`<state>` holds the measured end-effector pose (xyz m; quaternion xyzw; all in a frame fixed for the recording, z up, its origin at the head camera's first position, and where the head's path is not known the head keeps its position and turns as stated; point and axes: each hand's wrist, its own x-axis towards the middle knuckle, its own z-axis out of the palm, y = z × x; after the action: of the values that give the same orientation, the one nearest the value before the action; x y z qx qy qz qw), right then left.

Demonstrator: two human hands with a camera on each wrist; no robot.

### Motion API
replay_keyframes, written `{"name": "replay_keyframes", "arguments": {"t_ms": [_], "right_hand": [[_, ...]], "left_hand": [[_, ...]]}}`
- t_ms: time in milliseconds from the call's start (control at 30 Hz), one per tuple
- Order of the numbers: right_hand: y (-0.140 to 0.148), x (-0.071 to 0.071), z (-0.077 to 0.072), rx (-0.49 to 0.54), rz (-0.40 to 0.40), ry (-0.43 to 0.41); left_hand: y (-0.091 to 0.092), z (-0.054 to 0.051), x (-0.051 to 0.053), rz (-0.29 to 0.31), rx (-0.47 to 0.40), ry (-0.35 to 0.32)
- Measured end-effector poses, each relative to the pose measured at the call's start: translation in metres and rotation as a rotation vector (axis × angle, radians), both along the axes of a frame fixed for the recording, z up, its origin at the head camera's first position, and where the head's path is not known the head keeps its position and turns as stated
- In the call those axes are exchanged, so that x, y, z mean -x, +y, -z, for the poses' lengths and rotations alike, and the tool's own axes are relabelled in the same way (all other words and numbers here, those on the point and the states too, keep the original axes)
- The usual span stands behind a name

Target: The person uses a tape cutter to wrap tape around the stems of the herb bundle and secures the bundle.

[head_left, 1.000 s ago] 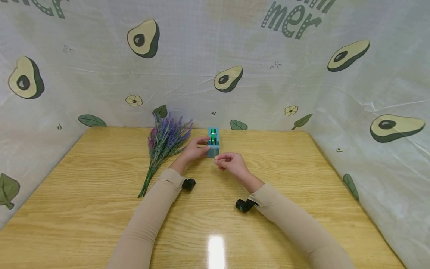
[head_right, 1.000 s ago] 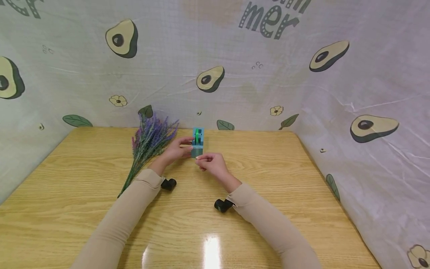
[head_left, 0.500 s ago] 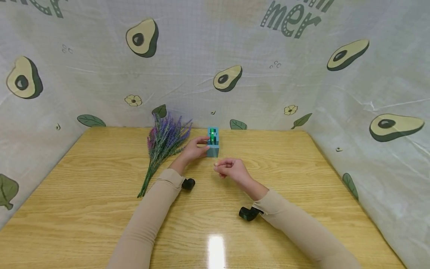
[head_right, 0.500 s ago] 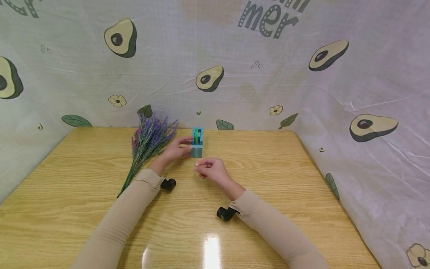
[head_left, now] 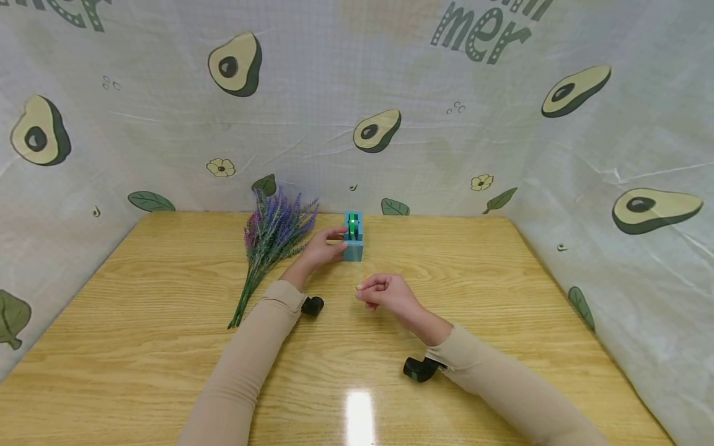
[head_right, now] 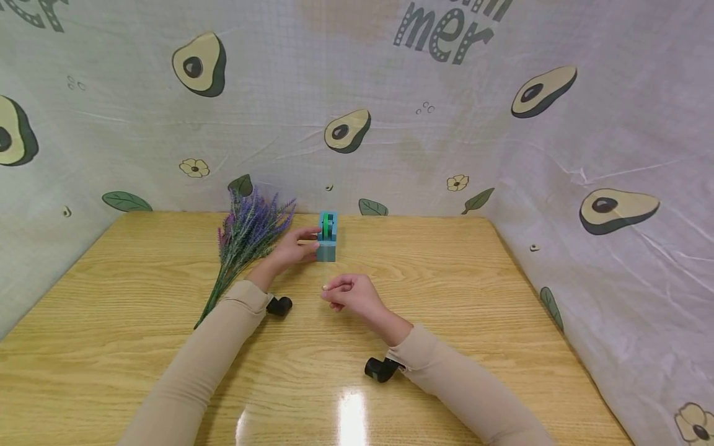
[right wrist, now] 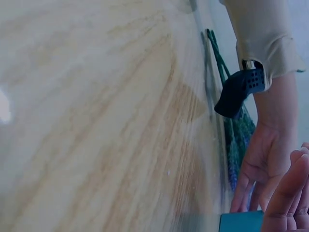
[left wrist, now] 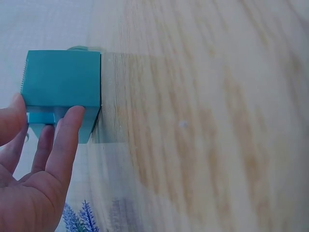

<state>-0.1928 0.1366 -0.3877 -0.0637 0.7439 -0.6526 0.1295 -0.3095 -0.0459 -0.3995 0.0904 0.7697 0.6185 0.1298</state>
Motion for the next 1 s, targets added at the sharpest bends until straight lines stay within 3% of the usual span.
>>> {"name": "replay_keyframes", "arguments": {"t_ms": [1000], "right_hand": [[0.004, -0.042, 0.008, 0.030, -0.153, -0.035]], "left_hand": [[0.000, -0.001, -0.002, -0.007, 0.010, -0.011]]}}
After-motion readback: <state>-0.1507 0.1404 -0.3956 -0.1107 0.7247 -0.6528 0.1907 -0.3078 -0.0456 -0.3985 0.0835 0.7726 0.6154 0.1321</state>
